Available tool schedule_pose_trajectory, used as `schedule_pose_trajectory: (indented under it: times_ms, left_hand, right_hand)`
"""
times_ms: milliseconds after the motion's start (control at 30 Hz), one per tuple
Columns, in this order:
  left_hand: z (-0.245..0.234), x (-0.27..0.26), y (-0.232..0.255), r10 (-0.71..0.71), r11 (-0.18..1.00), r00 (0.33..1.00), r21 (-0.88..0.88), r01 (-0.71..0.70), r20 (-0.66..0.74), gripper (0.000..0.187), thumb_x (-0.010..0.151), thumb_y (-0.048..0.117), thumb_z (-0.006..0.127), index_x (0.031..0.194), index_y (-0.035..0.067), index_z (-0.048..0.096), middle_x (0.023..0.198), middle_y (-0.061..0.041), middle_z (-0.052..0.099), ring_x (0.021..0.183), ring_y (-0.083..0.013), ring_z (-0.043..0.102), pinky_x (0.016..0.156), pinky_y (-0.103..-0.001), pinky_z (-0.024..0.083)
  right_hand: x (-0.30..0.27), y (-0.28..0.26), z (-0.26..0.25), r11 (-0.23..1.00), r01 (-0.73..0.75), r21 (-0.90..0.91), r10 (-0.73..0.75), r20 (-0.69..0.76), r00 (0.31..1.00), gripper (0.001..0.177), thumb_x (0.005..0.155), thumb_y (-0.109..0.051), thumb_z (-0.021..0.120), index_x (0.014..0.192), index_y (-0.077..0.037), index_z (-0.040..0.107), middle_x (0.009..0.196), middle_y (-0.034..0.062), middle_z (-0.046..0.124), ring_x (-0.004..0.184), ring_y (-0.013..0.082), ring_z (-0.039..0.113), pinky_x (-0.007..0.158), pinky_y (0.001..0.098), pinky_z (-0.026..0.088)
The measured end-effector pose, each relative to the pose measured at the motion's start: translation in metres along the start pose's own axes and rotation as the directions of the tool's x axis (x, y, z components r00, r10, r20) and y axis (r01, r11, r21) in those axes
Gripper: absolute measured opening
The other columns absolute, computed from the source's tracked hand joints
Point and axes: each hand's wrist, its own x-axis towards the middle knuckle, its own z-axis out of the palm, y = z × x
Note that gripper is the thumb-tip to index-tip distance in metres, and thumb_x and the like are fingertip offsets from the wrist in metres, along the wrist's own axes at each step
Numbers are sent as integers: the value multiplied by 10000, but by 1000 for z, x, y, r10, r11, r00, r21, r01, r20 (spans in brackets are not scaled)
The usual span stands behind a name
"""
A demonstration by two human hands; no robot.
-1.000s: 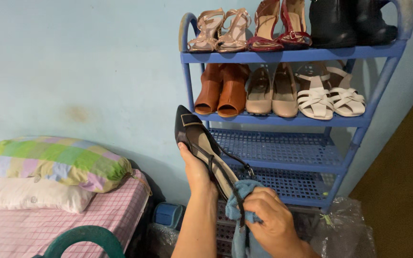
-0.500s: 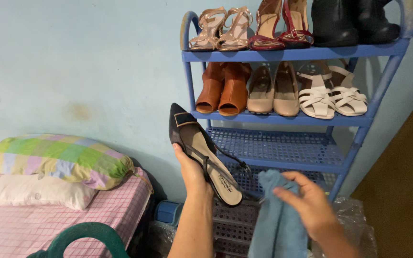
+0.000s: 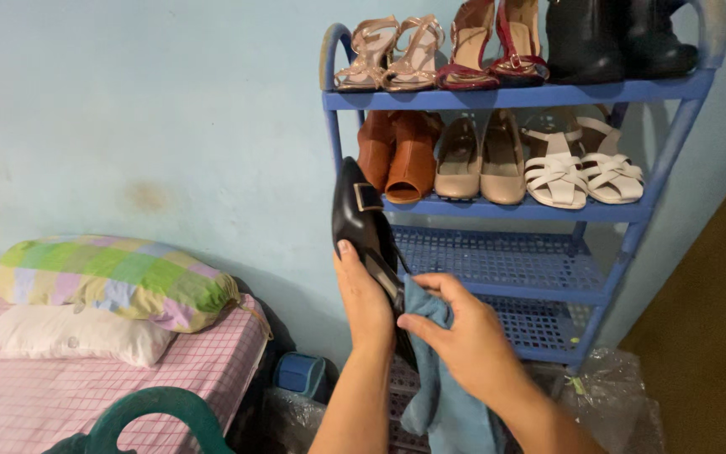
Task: The person wipes several pairs of shoes with a blue cloth, including brown ankle boots, beige high heels, and black pointed-toe heels. The person picks up each shoe from a green chair, wipes it, and places it on a blue shoe rack.
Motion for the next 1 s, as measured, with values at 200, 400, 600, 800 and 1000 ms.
schedule_pose_trajectory:
  times_ms: [200,400,600,800,1000]
  left_hand:
    - [-12,-3,7,-23,999,1000,-39,23,-2,628,1028,495,331,1426,45,515,1339,-158,623,1189,-263,587,1036,-359,431]
    - [-25,15,3,-61,991,998,-122,58,-22,643,1023,524,327,1458,72,465,1370,-111,585,1208,-228,576,1044,-354,429]
    - [-32,28,-7,-189,945,981,-280,172,-36,647,1018,548,352,1399,63,549,1215,-118,656,1026,-227,628,892,-360,510]
    - [-42,40,-13,-351,858,936,-414,305,-37,700,970,638,384,1353,91,594,1122,-116,683,919,-251,644,787,-399,536]
    - [-47,46,-17,-442,817,896,-429,385,-37,752,944,686,400,1340,85,618,1186,-107,719,1004,-259,704,869,-397,573]
  right_hand:
    - [-4,7,3,988,82,129,-88,38,995,376,800,-118,815,1120,-12,650,1055,76,765,1038,172,701,902,305,524]
    - [-18,27,-11,952,-166,257,115,199,973,379,796,-100,804,1140,-37,659,1004,86,743,982,148,671,850,295,539]
    - [-26,50,-29,959,-256,124,223,231,947,392,797,-125,842,1139,-57,663,1002,65,752,992,122,648,886,277,511]
    - [-25,72,-54,944,-300,135,243,332,912,390,763,-79,818,1123,-51,670,1016,72,762,996,149,699,906,287,552]
    - [-1,76,-81,850,-325,414,278,170,945,350,835,-93,740,1176,-37,689,1066,120,751,976,221,680,859,370,544]
